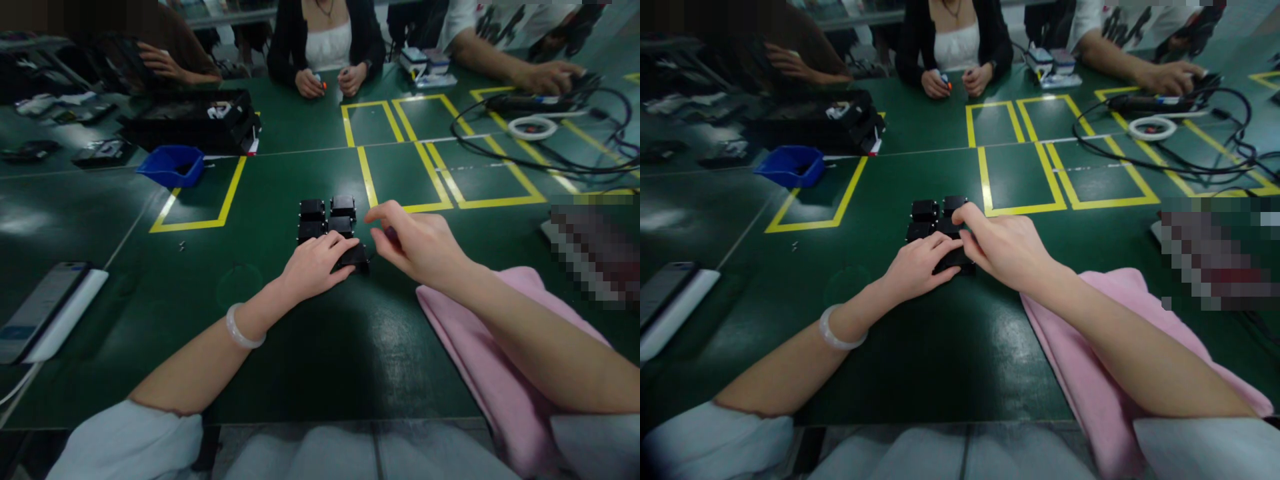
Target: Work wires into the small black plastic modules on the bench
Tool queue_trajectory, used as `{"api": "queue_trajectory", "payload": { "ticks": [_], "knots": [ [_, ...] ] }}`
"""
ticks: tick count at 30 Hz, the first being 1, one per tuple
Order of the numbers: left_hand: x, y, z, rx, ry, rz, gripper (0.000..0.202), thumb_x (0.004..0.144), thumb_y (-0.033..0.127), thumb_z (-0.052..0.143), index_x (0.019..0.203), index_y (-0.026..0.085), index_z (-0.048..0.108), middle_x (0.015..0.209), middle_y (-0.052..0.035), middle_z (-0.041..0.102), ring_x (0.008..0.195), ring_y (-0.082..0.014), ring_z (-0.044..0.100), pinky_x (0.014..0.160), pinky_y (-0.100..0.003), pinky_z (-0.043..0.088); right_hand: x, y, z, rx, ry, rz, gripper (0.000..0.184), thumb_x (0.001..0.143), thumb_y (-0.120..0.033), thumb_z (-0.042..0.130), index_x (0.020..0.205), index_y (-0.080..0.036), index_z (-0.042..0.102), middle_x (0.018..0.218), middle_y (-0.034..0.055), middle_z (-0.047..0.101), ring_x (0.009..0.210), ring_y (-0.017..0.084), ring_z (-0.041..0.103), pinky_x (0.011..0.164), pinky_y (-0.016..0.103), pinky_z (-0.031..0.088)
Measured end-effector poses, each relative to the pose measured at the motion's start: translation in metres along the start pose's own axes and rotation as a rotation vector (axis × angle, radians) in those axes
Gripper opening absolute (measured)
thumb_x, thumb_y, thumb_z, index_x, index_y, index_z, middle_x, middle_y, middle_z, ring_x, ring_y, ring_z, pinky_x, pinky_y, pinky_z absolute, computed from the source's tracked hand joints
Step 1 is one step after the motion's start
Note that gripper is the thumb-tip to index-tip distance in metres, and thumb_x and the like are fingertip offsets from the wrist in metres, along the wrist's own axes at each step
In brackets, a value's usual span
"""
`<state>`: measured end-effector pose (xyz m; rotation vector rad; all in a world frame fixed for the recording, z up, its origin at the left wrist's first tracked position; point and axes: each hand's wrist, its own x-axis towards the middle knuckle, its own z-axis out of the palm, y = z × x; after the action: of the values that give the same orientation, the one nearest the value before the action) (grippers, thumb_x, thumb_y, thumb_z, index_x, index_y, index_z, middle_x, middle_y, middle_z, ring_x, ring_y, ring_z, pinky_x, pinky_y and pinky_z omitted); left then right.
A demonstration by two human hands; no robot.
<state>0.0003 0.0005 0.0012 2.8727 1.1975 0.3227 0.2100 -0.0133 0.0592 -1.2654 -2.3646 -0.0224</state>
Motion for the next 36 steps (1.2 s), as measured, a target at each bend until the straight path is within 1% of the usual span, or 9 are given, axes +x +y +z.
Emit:
{"api": "queue_trajectory", "payload": {
  "ticks": [2,4,9,17,23,27,29,33,36],
  "knots": [
    [-0.0001,-0.0003,-0.0001,0.0,-0.005,-0.002,0.043,0.092,0.038,0.054,0.131,0.023,0.046,0.116,-0.0063,0.057,0.092,-0.0206,0.06,0.078,-0.033,0.047,-0.0003,-0.0005,0.0002,0.001,0.01,0.001,0.028,0.09,-0.025,0.038,0.113,-0.016,0.052,0.069,-0.0002,0.063,0.055,0.012,0.056,0.053,0.023,0.028],
    [-0.0002,-0.0005,0.0001,-0.002,-0.004,0.0,0.044,0.092,0.039,0.053,0.131,0.022,0.046,0.116,-0.0063,0.057,0.092,-0.0209,0.06,0.079,-0.033,0.047,-0.0008,-0.0003,-0.0002,0.012,0.009,-0.008,0.028,0.09,-0.026,0.039,0.112,-0.015,0.052,0.07,0.0001,0.063,0.054,0.012,0.056,0.053,0.023,0.029],
    [-0.0004,0.0,0.001,-0.002,0.014,-0.002,0.043,0.091,0.038,0.055,0.13,0.021,0.047,0.115,-0.0069,0.058,0.093,-0.0209,0.06,0.079,-0.033,0.047,-0.0013,0.0017,-0.001,0.008,-0.013,-0.03,0.029,0.095,-0.038,0.039,0.098,-0.016,0.057,0.062,-0.0006,0.058,0.055,0.012,0.055,0.054,0.023,0.029],
    [0.0002,-0.0001,0.0,-0.001,0.0,0.004,0.043,0.092,0.039,0.054,0.131,0.022,0.046,0.116,-0.0065,0.057,0.093,-0.0207,0.06,0.079,-0.032,0.047,-0.0008,0.0003,0.0001,-0.041,0.025,-0.04,0.025,0.094,-0.027,0.038,0.103,-0.016,0.058,0.062,-0.0024,0.057,0.052,0.011,0.051,0.052,0.023,0.027],
    [-0.0002,-0.0001,0.0008,0.009,0.005,-0.002,0.044,0.091,0.039,0.055,0.13,0.021,0.047,0.115,-0.0063,0.058,0.093,-0.0213,0.06,0.079,-0.033,0.047,-0.0008,0.0018,0.0,-0.03,0.018,-0.055,0.031,0.096,-0.039,0.038,0.094,-0.017,0.059,0.062,-0.001,0.059,0.053,0.012,0.052,0.053,0.024,0.028],
    [-0.0001,0.0001,-0.0004,0.007,-0.013,-0.005,0.043,0.092,0.039,0.054,0.131,0.022,0.046,0.117,-0.0059,0.057,0.093,-0.0211,0.06,0.079,-0.033,0.047,-0.0004,0.0006,0.0014,-0.041,0.035,-0.034,0.025,0.093,-0.026,0.038,0.102,-0.016,0.058,0.061,-0.0023,0.057,0.051,0.012,0.051,0.052,0.024,0.027],
    [0.0001,0.0001,-0.0008,0.007,-0.018,-0.004,0.043,0.092,0.039,0.053,0.131,0.023,0.046,0.117,-0.006,0.057,0.093,-0.0211,0.06,0.079,-0.033,0.047,-0.0006,-0.0001,0.0012,-0.036,0.035,-0.025,0.025,0.091,-0.024,0.038,0.107,-0.016,0.056,0.062,-0.0027,0.057,0.051,0.012,0.052,0.052,0.024,0.027],
    [0.0002,-0.0002,-0.0005,0.009,-0.008,0.001,0.043,0.092,0.039,0.053,0.13,0.021,0.047,0.116,-0.0064,0.057,0.093,-0.0212,0.06,0.079,-0.033,0.046,-0.0012,0.0003,0.0,-0.023,0.008,-0.041,0.026,0.095,-0.033,0.039,0.101,-0.016,0.058,0.062,-0.0019,0.058,0.054,0.012,0.053,0.053,0.024,0.028],
    [0.0001,-0.0003,-0.0004,0.013,-0.009,0.0,0.043,0.092,0.039,0.053,0.13,0.021,0.047,0.116,-0.0063,0.057,0.092,-0.0211,0.06,0.079,-0.033,0.046,-0.0011,0.0007,-0.0002,-0.041,0.022,-0.05,0.026,0.095,-0.032,0.038,0.098,-0.016,0.058,0.061,-0.0021,0.057,0.052,0.012,0.052,0.052,0.024,0.027]
  ]
}}
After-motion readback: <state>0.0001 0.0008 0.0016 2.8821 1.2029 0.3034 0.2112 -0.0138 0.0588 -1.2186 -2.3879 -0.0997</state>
